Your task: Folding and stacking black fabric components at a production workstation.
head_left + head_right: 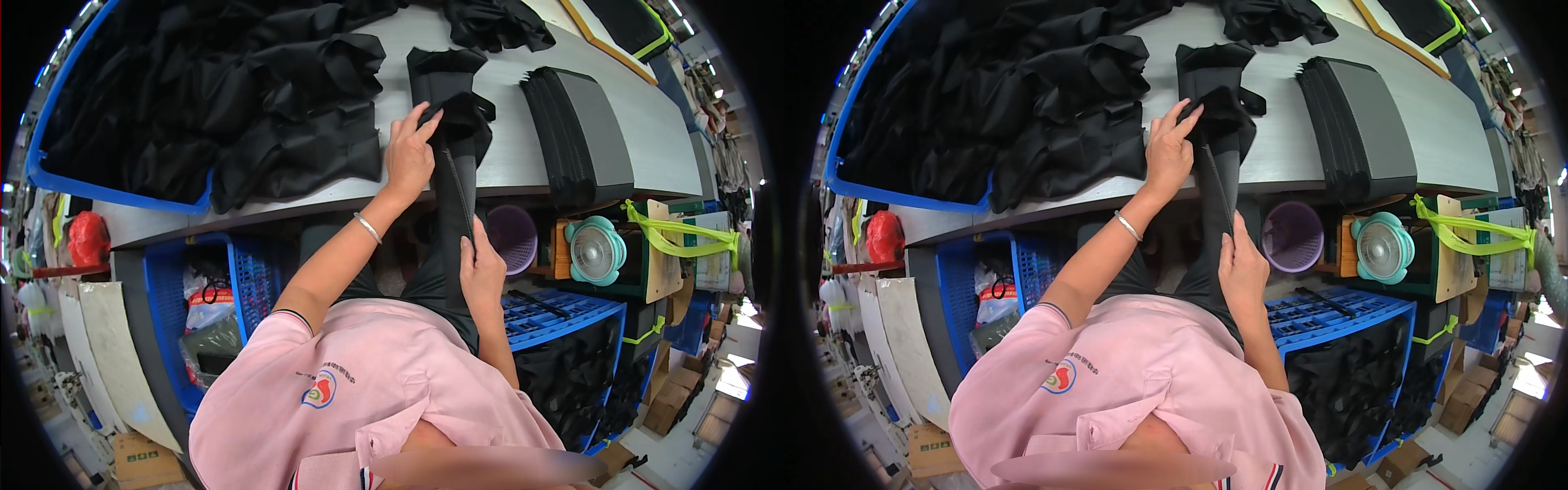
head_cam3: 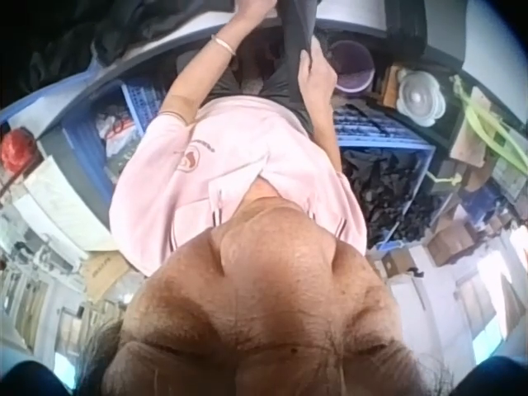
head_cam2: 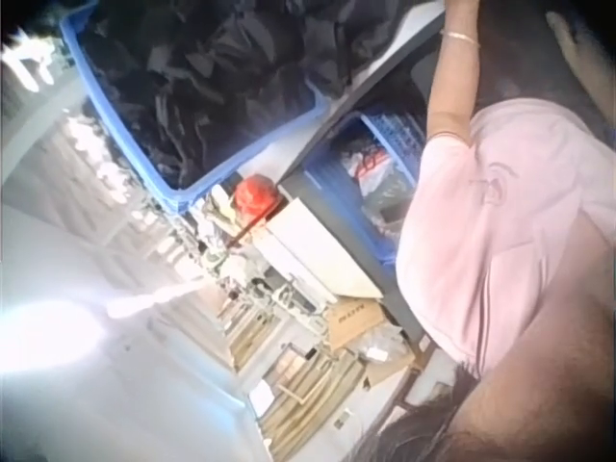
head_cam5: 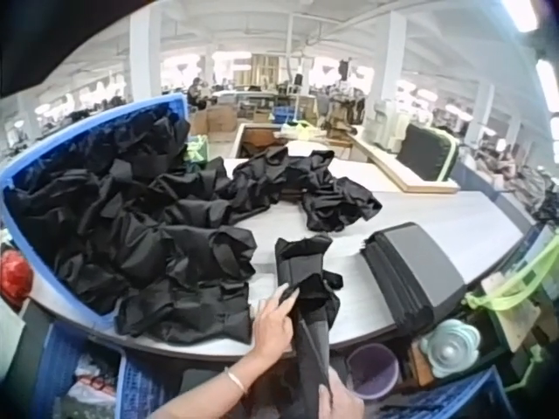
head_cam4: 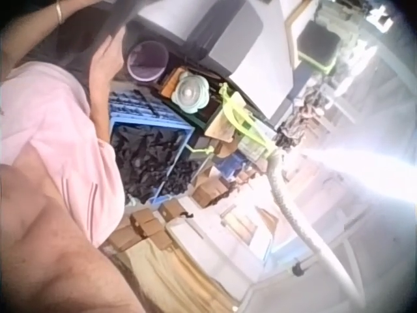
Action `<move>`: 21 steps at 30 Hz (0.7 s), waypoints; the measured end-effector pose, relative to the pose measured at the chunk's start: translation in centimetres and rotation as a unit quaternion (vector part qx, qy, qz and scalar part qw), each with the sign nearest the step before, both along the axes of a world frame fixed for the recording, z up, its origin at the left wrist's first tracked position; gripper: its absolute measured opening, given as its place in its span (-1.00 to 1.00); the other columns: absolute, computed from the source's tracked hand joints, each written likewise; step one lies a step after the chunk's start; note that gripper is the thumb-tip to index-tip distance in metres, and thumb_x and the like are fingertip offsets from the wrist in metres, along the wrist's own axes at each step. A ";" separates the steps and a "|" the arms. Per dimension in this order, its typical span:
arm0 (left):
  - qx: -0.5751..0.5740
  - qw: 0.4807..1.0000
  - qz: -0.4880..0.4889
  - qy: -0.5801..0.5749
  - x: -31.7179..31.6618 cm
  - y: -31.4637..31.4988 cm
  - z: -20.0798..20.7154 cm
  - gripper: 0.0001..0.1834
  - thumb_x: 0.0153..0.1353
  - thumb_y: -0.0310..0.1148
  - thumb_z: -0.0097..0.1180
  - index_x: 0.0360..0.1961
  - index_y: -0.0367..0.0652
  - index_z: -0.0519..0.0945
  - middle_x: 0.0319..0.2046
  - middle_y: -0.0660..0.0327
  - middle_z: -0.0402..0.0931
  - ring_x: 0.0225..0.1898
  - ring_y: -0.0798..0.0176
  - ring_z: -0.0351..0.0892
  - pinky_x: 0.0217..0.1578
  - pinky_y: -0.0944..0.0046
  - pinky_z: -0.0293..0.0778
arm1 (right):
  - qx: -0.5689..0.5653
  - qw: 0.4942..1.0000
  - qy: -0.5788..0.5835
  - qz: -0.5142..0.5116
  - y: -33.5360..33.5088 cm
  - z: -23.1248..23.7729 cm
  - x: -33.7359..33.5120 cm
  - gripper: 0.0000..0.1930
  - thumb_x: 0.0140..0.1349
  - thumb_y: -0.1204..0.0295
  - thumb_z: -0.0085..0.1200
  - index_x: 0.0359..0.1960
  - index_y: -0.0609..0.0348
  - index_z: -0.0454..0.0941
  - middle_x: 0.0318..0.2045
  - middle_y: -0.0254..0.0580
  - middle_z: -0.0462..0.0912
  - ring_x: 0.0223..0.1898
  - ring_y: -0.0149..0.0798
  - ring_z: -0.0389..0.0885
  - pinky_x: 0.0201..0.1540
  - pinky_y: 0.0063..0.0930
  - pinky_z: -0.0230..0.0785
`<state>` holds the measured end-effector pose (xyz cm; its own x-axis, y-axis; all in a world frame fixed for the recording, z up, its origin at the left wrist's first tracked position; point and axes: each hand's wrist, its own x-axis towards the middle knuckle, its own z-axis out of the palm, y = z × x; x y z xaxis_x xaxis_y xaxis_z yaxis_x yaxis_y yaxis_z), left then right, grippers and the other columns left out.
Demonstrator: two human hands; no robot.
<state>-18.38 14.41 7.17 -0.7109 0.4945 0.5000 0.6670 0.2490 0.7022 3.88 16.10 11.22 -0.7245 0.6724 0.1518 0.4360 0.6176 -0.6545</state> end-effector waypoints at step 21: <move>0.064 0.979 -0.188 -0.048 10.2 -9.5 4.0 -0.07 -0.07 -0.53 0.22 0.43 -0.21 0.19 0.45 -0.05 0.04 0.41 -0.18 0.07 0.37 -0.01 0.08 | -0.495 0.800 0.330 -0.070 5.0 -1.2 -5.3 -0.59 0.37 0.37 0.12 0.17 0.33 0.48 0.04 -0.10 0.63 -0.01 -0.25 0.65 0.02 -0.34 0.58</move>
